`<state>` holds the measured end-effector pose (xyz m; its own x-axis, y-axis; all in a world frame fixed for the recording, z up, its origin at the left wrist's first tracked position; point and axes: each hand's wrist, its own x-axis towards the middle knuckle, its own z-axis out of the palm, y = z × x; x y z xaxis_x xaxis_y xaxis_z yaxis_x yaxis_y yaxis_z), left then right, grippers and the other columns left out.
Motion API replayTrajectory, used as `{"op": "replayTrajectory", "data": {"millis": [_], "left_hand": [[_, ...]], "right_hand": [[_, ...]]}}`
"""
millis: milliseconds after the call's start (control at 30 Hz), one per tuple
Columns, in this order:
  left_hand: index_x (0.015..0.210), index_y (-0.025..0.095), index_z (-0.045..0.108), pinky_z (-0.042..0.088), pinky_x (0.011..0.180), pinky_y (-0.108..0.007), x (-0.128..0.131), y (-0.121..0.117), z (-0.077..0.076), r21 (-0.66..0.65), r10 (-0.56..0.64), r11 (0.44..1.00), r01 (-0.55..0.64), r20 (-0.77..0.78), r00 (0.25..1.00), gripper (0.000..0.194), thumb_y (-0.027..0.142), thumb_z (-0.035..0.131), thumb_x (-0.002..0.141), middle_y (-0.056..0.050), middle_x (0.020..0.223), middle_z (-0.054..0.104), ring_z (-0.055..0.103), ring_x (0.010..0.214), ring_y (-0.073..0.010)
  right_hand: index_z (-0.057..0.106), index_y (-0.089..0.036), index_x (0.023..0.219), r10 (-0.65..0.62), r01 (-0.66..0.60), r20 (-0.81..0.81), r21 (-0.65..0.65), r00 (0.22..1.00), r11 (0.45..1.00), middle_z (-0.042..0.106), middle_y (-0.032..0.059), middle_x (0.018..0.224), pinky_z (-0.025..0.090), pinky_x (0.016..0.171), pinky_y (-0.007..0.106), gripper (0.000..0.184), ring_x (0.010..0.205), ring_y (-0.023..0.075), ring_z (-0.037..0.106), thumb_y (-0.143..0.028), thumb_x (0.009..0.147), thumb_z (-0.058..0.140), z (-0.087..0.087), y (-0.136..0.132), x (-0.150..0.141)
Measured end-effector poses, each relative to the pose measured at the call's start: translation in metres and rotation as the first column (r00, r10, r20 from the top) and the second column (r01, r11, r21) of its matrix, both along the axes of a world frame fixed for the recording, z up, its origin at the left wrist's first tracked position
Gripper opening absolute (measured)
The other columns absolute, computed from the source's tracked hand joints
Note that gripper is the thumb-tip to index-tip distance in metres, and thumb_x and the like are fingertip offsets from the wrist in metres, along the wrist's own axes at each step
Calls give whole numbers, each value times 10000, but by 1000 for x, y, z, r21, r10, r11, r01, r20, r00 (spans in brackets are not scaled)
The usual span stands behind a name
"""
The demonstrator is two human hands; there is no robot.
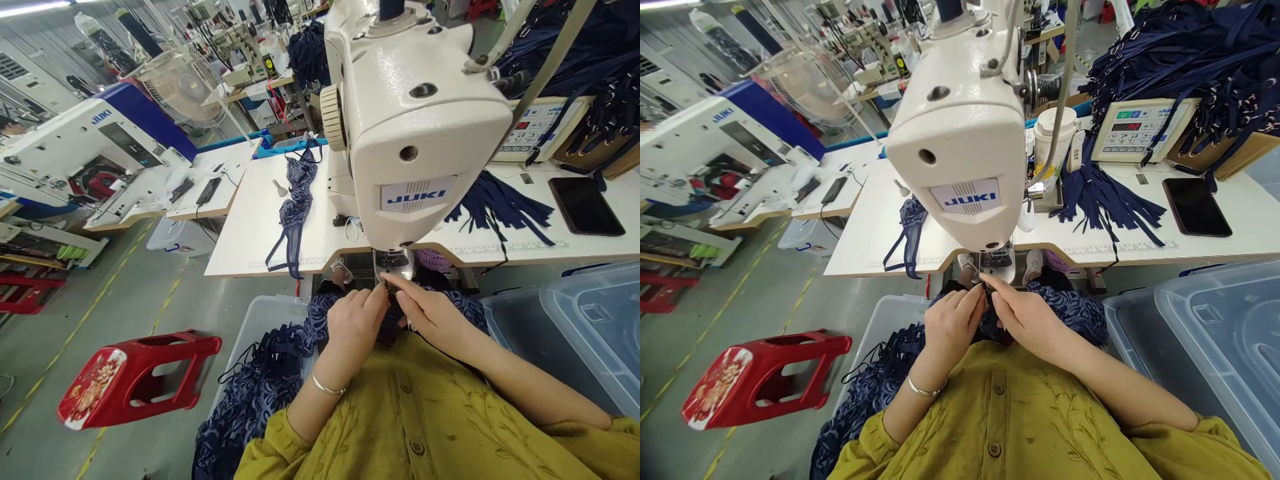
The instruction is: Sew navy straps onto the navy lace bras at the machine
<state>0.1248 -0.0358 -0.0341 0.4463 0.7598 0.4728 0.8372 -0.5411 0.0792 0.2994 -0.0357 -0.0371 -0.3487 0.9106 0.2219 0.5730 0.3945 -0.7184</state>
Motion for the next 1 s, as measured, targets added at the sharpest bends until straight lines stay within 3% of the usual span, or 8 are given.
{"op": "replayTrajectory", "data": {"millis": [100, 233, 367, 467, 567, 733, 867, 1000], "left_hand": [[979, 213, 613, 301, 520, -312, -1, 1, 3, -19, -14, 1000, 13, -38, 999, 132, 245, 486, 965, 31, 622, 562, 504, 587, -134], [927, 221, 614, 298, 526, -320, 0, 1, 5, -60, -40, 998, 34, -106, 994, 150, 233, 470, 965, 21, 621, 553, 499, 597, -146], [976, 224, 609, 304, 535, -318, 0, 1, 5, -77, -54, 996, 46, -107, 993, 154, 247, 457, 973, 21, 626, 560, 501, 602, -151], [986, 226, 607, 299, 532, -316, 0, 1, 4, -77, -60, 996, 53, -87, 994, 153, 257, 457, 974, 23, 628, 572, 506, 601, -153], [1043, 207, 595, 303, 524, -306, 3, -1, 3, -81, -79, 994, 77, -30, 996, 158, 249, 459, 975, 26, 630, 593, 519, 589, -145], [1153, 175, 567, 327, 510, -294, 6, -3, -3, -26, -108, 994, 109, 58, 992, 218, 266, 501, 966, 32, 614, 615, 514, 529, -126], [1094, 240, 620, 333, 524, -285, 0, -2, -6, -47, -133, 990, 136, 58, 989, 176, 226, 519, 951, 39, 590, 610, 525, 544, -124], [1034, 244, 641, 342, 532, -282, -3, 0, 1, -160, -99, 982, 105, 51, 994, 161, 227, 503, 953, 30, 647, 651, 565, 584, -128]], "right_hand": [[534, -225, 1312, -21, 18, 82, 41, 996, 999, 760, -6, 828, 541, 570, 236, 362, 608, 137, 707, -216, 976, 397, 1, 2, 3], [646, -230, 1146, -129, 70, 181, 304, 975, 950, 762, 15, 967, 537, 662, 248, 259, 766, 153, 728, -201, 955, 474, -2, 3, 6], [647, -236, 1109, -157, 76, 213, 345, 964, 936, 736, 12, 1056, 525, 706, 239, 222, 833, 141, 713, -201, 955, 491, 1, 0, 9], [648, -240, 1027, -126, 67, 169, 316, 977, 946, 733, 5, 1000, 515, 722, 244, 172, 854, 148, 701, -187, 940, 510, 3, 0, 11], [613, -229, 931, -196, 197, -25, 187, 980, 962, 703, 3, 892, 507, 684, 234, 88, 786, 138, 672, -190, 911, 537, 1, 1, 10], [549, -215, 868, -333, 326, -312, -75, 890, 942, 582, -18, 722, 478, 576, 223, 40, 622, 116, 561, -243, 895, 540, -8, 2, 8], [532, -214, 971, -279, 243, -307, -149, 910, 958, 560, -17, 724, 479, 553, 224, 81, 621, 121, 556, -269, 914, 520, -6, 2, 12], [549, -229, 1097, -40, 45, -79, 54, 996, 998, 625, 50, 958, 528, 708, 277, 167, 816, 158, 620, -292, 949, 504, 3, 1, 21]]}}
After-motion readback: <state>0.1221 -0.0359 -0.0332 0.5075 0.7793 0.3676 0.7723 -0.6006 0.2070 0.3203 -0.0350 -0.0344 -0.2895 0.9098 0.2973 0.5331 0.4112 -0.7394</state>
